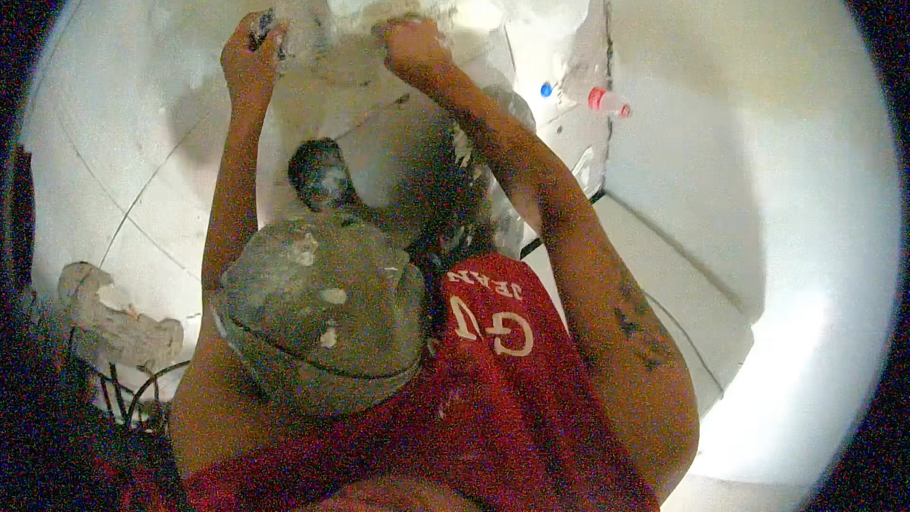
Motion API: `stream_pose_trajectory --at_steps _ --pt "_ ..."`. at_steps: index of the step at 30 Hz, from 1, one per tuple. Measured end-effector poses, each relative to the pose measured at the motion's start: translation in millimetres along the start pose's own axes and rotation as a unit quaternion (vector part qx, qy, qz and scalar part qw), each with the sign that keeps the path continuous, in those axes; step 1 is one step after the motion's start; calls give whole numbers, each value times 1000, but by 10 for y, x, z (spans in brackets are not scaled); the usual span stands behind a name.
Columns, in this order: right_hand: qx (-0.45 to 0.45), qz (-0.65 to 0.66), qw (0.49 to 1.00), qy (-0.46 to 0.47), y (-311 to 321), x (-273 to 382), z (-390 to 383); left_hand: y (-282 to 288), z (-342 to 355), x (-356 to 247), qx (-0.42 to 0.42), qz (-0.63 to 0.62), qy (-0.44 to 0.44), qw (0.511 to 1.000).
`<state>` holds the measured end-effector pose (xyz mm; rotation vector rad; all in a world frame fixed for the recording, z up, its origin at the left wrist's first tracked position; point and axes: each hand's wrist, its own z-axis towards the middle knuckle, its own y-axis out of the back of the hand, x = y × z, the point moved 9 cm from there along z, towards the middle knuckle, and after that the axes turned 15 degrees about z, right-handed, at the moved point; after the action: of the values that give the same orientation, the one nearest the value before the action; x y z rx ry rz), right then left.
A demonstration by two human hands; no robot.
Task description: Mixing and applying joint compound or plaster to a surface using putty knives.
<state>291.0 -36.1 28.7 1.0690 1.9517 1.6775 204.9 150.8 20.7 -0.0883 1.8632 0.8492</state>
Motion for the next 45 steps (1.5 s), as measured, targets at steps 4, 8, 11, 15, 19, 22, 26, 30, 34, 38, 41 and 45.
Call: stream_pose_trajectory --at_steps 4,8,11,15,19,22,26,30,34,38,41,45 --pt "27 115 993 11 229 -114 13 26 -49 -10 14 -29 67 997" --pt "-88 59 993 54 133 -39 -204 -81 -339 -61 25 -11 61 998" --pt "35 66 997 36 165 45 -25 -181 -552 82 65 -11 107 992" --pt "66 156 985 -37 264 -352 26 -341 -484 -71 49 78 40 995" --pt "-18 217 975 -35 327 -451 -129 -217 -485 -148 -20 180 -65 981" --pt "-76 473 865 -149 -17 -1054 -368 -168 -360 -406 97 204 -45 973" --pt "-75 509 844 -153 -36 -1030 -416 44 -218 -632 184 287 -83 936" --pt "-71 488 865 -90 126 -913 -296 156 -277 -563 262 275 -96 920" --pt "-146 514 839 -102 12 -1108 -343 -135 -267 -872 272 305 -105 906" --pt "-189 474 853 -112 8 -1116 -329 -450 -335 -1290 157 351 -150 911" --pt "-156 463 867 -98 99 -840 -328 -633 -398 -1444 100 332 -209 915" --pt "-191 490 840 -132 226 -692 -390 -842 -508 -1473 57 375 -242 893"
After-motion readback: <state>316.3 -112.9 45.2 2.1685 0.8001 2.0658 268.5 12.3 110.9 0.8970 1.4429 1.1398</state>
